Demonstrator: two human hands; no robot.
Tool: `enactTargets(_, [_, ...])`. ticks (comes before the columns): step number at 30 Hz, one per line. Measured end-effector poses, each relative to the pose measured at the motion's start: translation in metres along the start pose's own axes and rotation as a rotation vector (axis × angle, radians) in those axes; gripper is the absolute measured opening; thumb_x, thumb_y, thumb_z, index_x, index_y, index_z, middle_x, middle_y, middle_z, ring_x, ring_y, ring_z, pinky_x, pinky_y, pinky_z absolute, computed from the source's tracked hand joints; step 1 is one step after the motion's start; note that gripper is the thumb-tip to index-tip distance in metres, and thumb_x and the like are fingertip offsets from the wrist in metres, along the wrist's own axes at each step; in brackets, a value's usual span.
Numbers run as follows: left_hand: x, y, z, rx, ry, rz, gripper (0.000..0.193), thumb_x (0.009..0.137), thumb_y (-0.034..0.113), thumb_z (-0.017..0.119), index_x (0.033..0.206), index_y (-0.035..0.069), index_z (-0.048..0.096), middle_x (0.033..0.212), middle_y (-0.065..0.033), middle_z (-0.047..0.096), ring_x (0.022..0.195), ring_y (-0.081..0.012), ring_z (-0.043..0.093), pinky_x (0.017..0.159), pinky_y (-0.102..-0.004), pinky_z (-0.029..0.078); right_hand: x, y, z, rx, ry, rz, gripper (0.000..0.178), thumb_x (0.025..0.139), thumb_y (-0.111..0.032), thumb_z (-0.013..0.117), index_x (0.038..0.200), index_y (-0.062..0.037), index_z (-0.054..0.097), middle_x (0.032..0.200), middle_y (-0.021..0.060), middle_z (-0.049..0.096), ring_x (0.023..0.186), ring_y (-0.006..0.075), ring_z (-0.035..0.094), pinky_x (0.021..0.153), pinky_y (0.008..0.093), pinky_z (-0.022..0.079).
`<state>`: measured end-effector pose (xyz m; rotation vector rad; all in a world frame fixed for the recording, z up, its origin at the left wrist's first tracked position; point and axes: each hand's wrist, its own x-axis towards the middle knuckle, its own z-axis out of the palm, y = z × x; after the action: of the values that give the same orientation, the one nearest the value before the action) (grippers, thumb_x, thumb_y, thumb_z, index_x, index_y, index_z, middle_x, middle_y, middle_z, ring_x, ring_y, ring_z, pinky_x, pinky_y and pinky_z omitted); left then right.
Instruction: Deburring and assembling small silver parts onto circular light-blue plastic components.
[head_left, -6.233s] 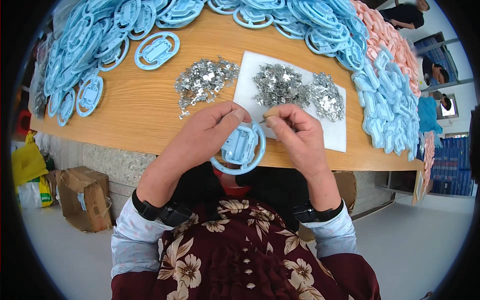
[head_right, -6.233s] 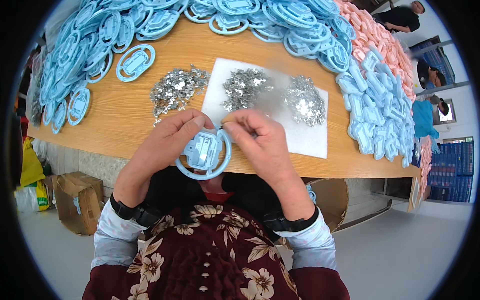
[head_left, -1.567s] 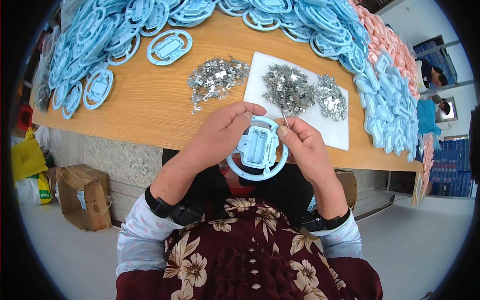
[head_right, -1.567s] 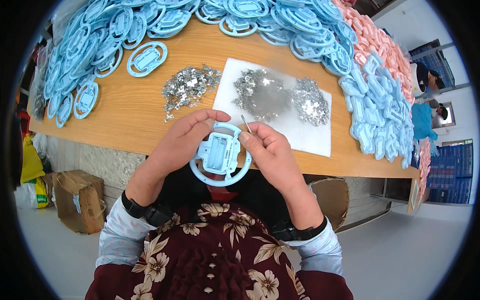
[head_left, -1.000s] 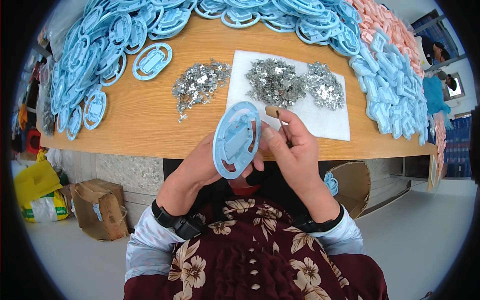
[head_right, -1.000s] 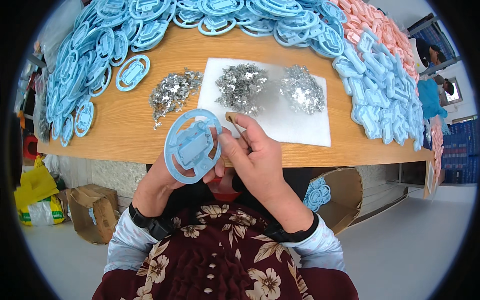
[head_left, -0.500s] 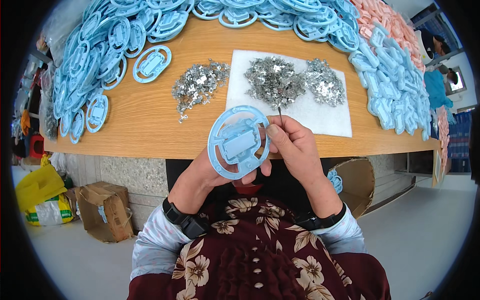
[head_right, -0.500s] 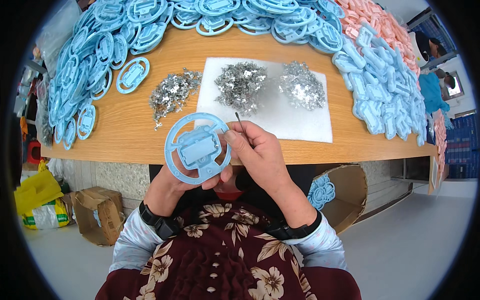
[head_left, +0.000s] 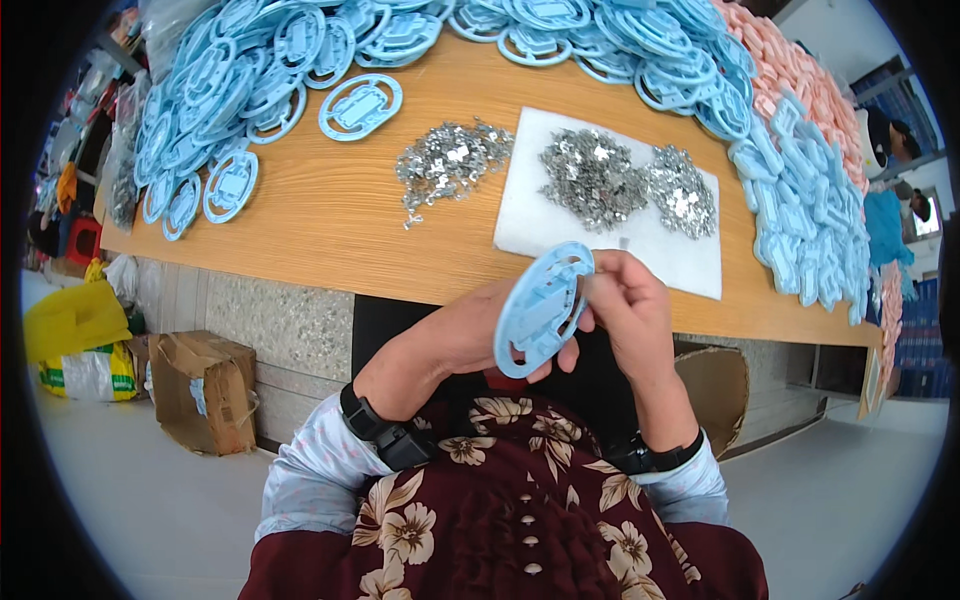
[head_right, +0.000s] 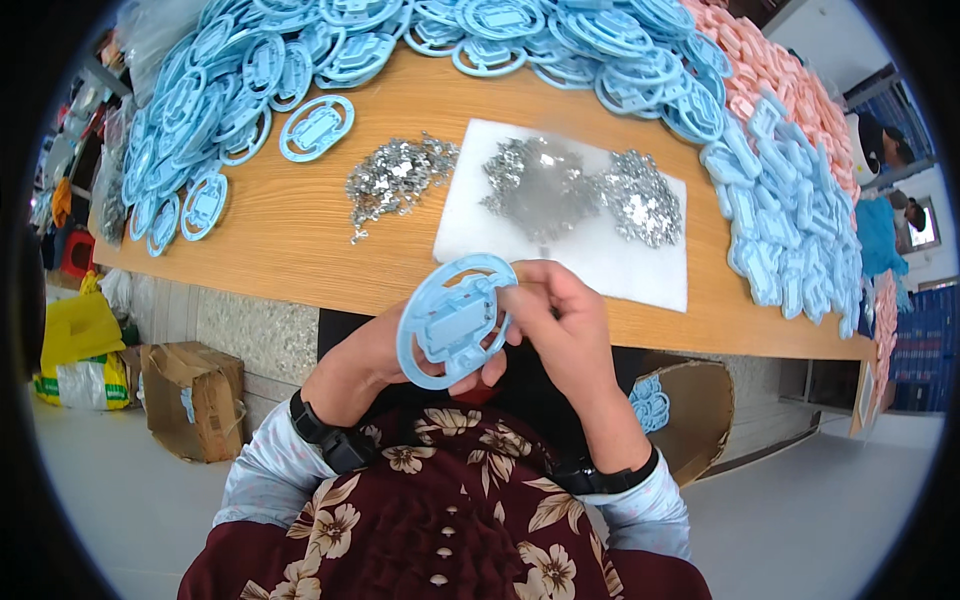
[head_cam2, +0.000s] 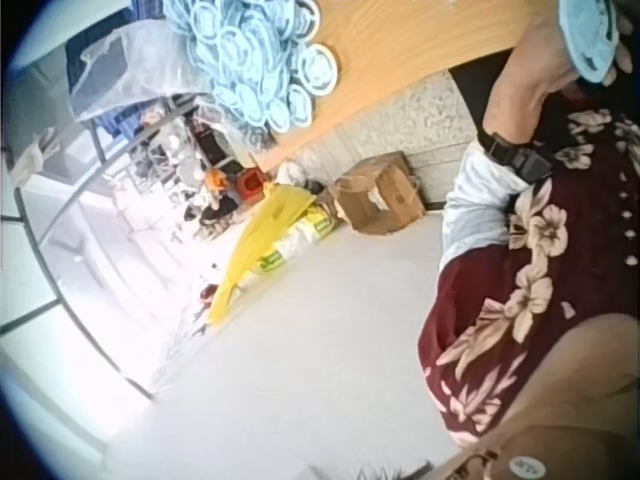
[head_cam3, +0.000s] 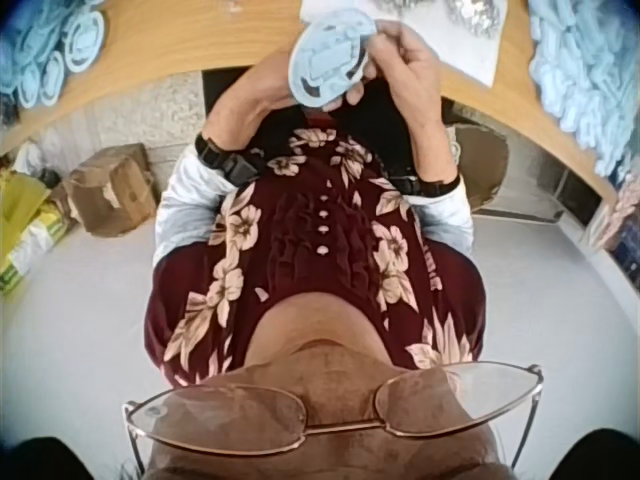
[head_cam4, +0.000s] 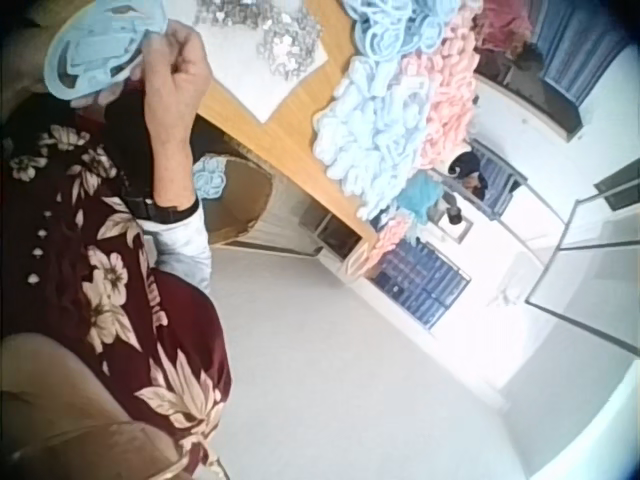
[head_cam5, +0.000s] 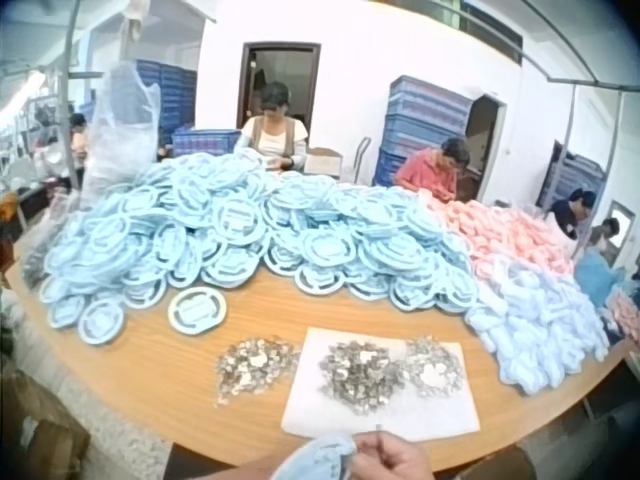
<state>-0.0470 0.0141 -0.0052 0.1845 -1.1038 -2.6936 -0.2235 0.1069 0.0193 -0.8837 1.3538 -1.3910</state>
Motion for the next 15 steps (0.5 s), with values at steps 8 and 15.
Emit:
enactTargets(8, [0.008,0.004,0.009,0.051,0.371,0.022,0.046,0.105,0.022,0.045,0.145,-0.001,0.038,0.117,-0.0141,0.06,0.104,-0.0238,0.066,0.086,-0.0369,0.059,-0.028,-0.019,0.005,-0.233,0.098,-0.308,0.027,0.091,-0.004,0.067,0.117,0.0022,0.06,0.092,-0.001,0.063,0.07,0.0015,0.049,0.063,0.0178,0.039])
enactTargets(15, [-0.021,0.035,0.008,0.879,0.459,0.331,0.04,0.102,0.015,0.057,0.138,0.0,0.05,0.122,-0.0088,0.062,0.103,-0.0125,0.062,0.09,-0.0297,0.052,-0.008,-0.028,-0.003,-0.125,-0.11,0.001,0.016,0.098,-0.007,0.063,0.111,0.0026,0.067,0.089,0.0009,0.068,0.077,0.0031,0.057,0.068,0.0184,0.045])
